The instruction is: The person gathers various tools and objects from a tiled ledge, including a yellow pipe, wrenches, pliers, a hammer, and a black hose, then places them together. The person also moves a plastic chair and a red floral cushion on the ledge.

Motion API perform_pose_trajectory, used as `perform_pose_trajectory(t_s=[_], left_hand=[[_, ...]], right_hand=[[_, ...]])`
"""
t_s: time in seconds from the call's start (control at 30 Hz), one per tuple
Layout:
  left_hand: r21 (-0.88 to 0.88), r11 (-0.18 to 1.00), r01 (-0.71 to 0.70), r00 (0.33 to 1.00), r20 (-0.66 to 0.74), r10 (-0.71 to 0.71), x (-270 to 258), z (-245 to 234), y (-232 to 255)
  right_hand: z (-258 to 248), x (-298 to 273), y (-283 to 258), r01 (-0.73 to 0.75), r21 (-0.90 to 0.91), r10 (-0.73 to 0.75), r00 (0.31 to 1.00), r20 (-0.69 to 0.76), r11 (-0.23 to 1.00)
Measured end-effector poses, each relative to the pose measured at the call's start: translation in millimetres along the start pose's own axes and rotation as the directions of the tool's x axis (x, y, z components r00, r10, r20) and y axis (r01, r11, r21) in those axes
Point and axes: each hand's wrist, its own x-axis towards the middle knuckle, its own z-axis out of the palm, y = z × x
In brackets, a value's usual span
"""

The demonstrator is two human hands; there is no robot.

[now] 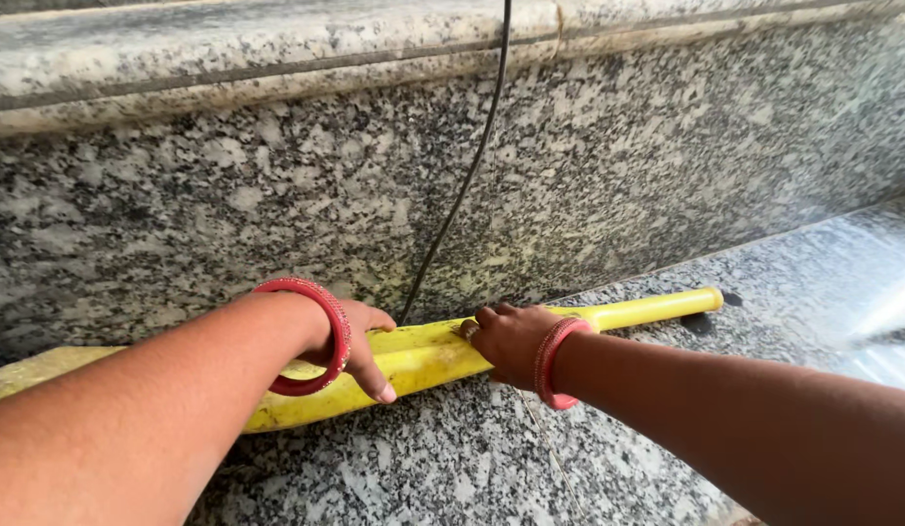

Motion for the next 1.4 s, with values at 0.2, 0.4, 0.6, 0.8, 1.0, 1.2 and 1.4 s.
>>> perform_pose_trajectory(t_s=[0.2, 0.4, 0.6, 0.8, 1.0, 1.2, 1.4], left_hand=[[-0.038, 0.998, -0.047, 0.997, 0.057, 0.049, -6, -20, 3], [-0.05, 0.995, -0.087, 0.992, -0.097, 0.082, -22, -45, 0], [-0.035, 0.982, -0.186, 0.955, -0.239, 0.173, -44, -48, 21], [-0.504, 0.729, -0.463, 0.882, -0.343, 0.323, -73, -97, 66], [-0.395, 0.826, -0.402, 0.828, -0.541, 0.144, -147, -189, 124], [-0.622, 0.584, -0.522, 0.833, -0.519, 0.193, -203, -296, 195], [-0.597, 0.228, -0.769, 0.605, -0.565, 0.56, -231, -335, 256]], right_hand=[[-16, 22, 44, -0.08, 0.215, 0.077, 0.997, 0.021, 0.973], [-94, -1, 106, -0.146, 0.091, 0.135, 0.984, 0.12, 0.985], [-169, -60, 156, -0.138, 0.185, 0.107, 0.98, 0.169, 0.973], [-244, -125, 203, -0.237, 0.42, 0.165, 0.966, 0.2, 0.876], [-343, -179, 224, -0.2, 0.325, 0.15, 0.974, 0.17, 0.924], [-405, -217, 215, -0.112, -0.259, 0.072, 0.985, -0.159, 0.959], [-451, -263, 246, -0.115, -0.488, -0.122, 0.896, -0.427, 0.865]])
